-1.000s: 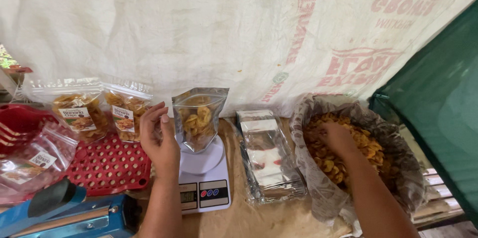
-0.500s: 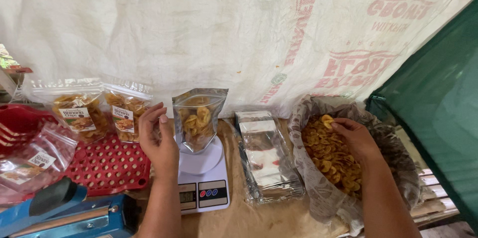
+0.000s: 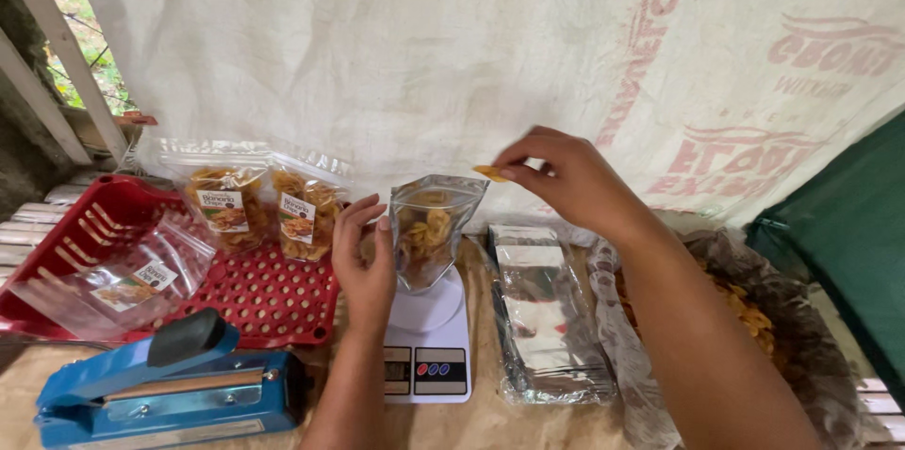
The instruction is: The person fills a plastic bag with chips by hand from a large container, places the bag on a digital scale, and adds more chips to reach a specific weight.
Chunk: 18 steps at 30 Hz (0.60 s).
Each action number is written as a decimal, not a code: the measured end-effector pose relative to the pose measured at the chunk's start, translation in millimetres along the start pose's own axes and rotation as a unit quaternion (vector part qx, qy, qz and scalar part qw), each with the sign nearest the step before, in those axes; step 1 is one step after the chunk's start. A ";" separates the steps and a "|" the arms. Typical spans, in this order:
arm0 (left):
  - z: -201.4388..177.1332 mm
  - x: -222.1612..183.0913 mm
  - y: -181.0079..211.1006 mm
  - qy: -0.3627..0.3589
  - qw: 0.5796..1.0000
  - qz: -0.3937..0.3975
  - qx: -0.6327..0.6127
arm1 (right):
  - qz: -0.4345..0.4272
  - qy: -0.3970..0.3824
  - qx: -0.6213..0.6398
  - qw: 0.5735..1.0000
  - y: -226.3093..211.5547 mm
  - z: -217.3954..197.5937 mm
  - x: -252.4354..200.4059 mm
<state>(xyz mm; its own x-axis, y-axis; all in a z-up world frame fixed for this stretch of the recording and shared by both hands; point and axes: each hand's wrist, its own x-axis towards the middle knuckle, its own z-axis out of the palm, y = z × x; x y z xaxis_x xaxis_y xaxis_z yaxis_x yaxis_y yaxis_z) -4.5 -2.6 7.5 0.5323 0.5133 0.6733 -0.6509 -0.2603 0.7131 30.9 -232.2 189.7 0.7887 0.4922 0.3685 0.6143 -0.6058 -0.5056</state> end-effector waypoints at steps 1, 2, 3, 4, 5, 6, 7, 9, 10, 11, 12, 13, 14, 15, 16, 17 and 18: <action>0.5 0.5 -0.5 -0.001 1.000 0.000 0.003 | -0.019 -0.016 -0.010 1.000 -13.2 2.5 8.1; 0.8 1.2 -0.9 -0.001 1.000 0.001 0.006 | -0.017 -0.030 -0.038 0.999 -23.2 6.0 13.8; 0.9 1.3 -0.9 -0.002 1.000 0.001 0.008 | -0.015 -0.045 -0.067 0.997 -30.5 9.8 18.4; 1.0 1.5 -0.6 -0.003 1.000 0.002 0.010 | -0.014 -0.059 -0.095 0.994 -35.0 12.5 21.8; 0.4 1.0 -0.1 -0.006 1.000 0.001 0.012 | -0.015 -0.058 -0.091 0.994 -36.9 14.4 24.2; -0.3 0.1 0.6 -0.007 1.000 -0.002 0.012 | -0.017 -0.058 -0.086 0.994 -37.4 16.6 26.4; 0.3 0.2 1.0 -0.009 1.000 -0.004 0.010 | -0.019 -0.056 -0.083 0.995 -36.8 18.1 28.1; 0.9 1.1 2.0 -0.009 1.000 -0.004 0.003 | 0.001 -0.036 -0.036 0.999 -35.3 22.7 28.7; 1.3 1.4 2.4 -0.008 1.000 -0.003 -0.003 | 0.010 -0.026 -0.014 1.000 -34.8 24.4 30.3; -0.1 0.7 2.7 -0.009 1.000 -0.003 -0.006 | -0.005 -0.024 -0.008 1.000 -34.4 28.2 31.5; 0.6 1.0 2.4 -0.009 1.000 0.005 0.000 | -0.020 -0.023 -0.003 1.000 -34.2 32.0 32.9; 0.9 0.5 2.3 -0.011 1.000 0.011 0.007 | -0.033 -0.022 0.004 0.999 -34.1 36.3 32.5; 0.3 -0.5 2.6 -0.013 1.000 0.018 0.014 | -0.040 -0.027 -0.015 0.999 -34.3 40.4 31.4; 0.8 0.4 3.0 -0.014 1.000 0.002 0.005 | -0.049 -0.028 -0.037 0.998 -34.6 41.7 32.1; 0.2 -0.1 4.2 -0.016 1.000 -0.015 -0.004 | -0.057 -0.029 -0.059 0.996 -34.0 41.9 32.4; 1.0 -0.2 5.1 -0.017 0.999 -0.033 -0.013 | -0.056 -0.013 -0.058 0.997 -30.5 38.5 30.1; 2.4 2.5 4.6 -0.012 1.000 -0.011 -0.008 | -0.056 0.003 -0.057 0.997 -23.1 31.9 26.0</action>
<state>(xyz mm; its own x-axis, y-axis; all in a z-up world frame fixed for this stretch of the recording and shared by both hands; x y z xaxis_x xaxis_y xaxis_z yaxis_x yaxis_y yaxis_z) -4.9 -4.5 13.0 0.5601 0.4983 0.6618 -0.6470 -0.2359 0.7251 36.3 -185.4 186.1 0.7154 0.5571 0.4218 0.6967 -0.6145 -0.3702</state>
